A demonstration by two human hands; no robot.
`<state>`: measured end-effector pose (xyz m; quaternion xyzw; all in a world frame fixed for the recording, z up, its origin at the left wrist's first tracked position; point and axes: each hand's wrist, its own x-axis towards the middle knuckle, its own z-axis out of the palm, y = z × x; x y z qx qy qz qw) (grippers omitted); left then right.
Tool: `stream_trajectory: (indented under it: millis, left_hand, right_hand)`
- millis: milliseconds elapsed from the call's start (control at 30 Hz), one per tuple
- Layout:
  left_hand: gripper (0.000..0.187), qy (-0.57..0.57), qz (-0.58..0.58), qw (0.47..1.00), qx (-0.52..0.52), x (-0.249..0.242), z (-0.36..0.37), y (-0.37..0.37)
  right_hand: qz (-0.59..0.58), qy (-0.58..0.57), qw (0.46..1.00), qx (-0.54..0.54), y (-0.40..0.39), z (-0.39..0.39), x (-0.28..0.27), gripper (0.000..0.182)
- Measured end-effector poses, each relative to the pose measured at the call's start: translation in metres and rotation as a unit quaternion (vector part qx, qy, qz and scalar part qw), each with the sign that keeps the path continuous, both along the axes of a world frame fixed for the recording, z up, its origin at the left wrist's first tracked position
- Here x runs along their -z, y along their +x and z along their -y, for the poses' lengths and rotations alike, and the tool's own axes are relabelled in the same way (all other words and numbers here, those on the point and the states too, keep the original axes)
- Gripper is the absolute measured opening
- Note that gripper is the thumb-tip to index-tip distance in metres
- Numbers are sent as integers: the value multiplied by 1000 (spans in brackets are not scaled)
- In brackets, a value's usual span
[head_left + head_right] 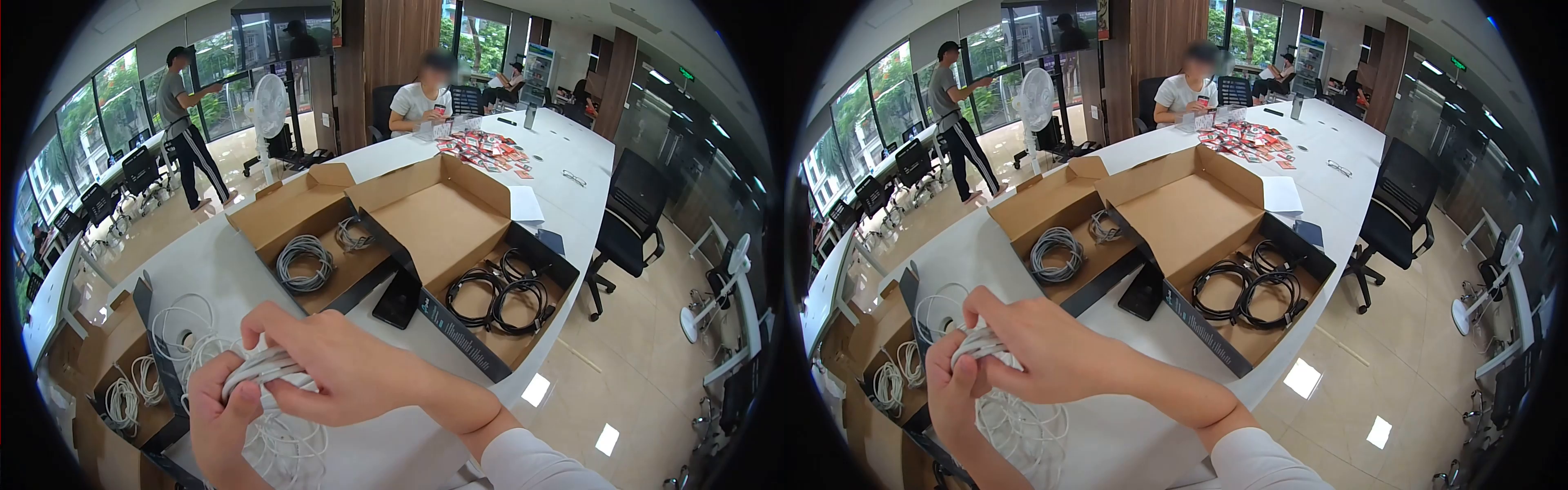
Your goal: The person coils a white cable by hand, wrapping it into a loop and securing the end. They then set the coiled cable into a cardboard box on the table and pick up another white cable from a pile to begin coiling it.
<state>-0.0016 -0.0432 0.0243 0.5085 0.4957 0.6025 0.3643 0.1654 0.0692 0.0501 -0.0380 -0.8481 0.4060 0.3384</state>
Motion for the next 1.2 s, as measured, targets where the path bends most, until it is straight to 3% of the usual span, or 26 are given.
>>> stream_trajectory:
  millis: [333,633,733,833,933,1200]
  left_hand:
    - [77,-16,-39,999,-25,13,-4,1]
    - [70,54,-39,996,-58,39,0,0]
    - [70,39,-43,997,-42,43,5,-6]
    - [74,-15,-66,998,19,33,7,-10]
    - [63,-60,-120,989,69,8,2,-6]
    - [55,-36,-150,988,27,-1,-3,6]
  right_hand:
    - [-47,14,998,-33,2,-12,14,30]
    - [-57,21,998,3,9,-6,16,40]
    - [-62,-1,998,-31,11,-8,12,35]
    - [-56,-18,997,-53,14,-9,8,29]
    - [-53,-8,997,-50,14,-9,7,26]
    - [-92,-38,995,4,4,-2,15,23]
